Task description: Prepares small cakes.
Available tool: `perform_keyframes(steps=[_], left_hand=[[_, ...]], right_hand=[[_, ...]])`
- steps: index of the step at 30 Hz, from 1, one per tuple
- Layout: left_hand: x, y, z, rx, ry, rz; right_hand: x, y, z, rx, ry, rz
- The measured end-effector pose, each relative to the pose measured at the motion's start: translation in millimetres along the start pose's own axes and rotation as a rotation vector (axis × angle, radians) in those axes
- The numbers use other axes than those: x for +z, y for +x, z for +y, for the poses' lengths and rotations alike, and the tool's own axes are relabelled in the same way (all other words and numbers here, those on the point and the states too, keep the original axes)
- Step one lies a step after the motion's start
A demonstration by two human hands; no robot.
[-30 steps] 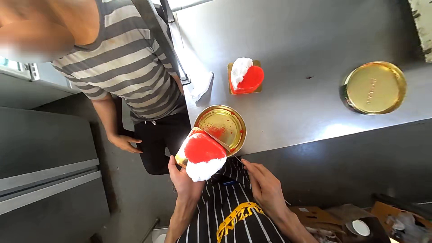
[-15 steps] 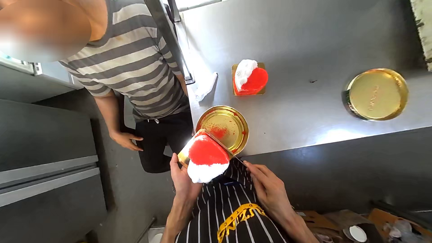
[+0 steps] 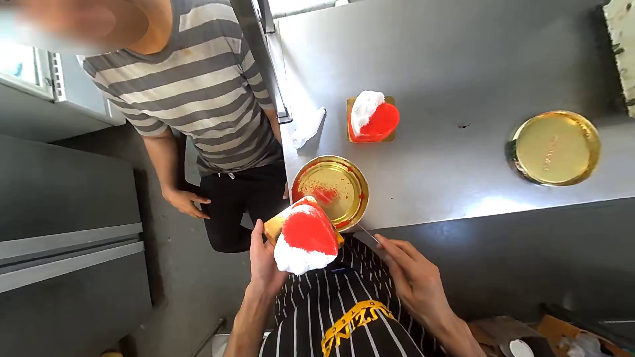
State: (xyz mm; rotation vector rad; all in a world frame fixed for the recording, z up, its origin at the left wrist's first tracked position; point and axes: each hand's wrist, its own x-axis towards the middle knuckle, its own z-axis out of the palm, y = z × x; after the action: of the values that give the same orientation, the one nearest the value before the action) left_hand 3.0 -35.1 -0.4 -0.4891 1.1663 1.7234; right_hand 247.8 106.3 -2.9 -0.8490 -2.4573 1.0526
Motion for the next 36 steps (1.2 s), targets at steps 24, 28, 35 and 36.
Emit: perform_keyframes(steps=[24, 28, 35, 36], left_hand=[[-44, 9, 12, -0.009, -0.018, -0.021], [-37, 17, 8, -0.012, -0.036, -0.080], [-40, 22, 12, -0.001, -0.052, -0.093], [-41, 22, 13, -0.002, -0.059, -0.096]], right_hand=[[-47, 163, 14, 0.021, -0.470, -0.542], [-17, 196, 6, -0.080, -0.455, -0.683], [-31, 184, 3, -0.272, -0.460, -0.815], [-41, 185, 2, -0.250, -0.476, -0.825]])
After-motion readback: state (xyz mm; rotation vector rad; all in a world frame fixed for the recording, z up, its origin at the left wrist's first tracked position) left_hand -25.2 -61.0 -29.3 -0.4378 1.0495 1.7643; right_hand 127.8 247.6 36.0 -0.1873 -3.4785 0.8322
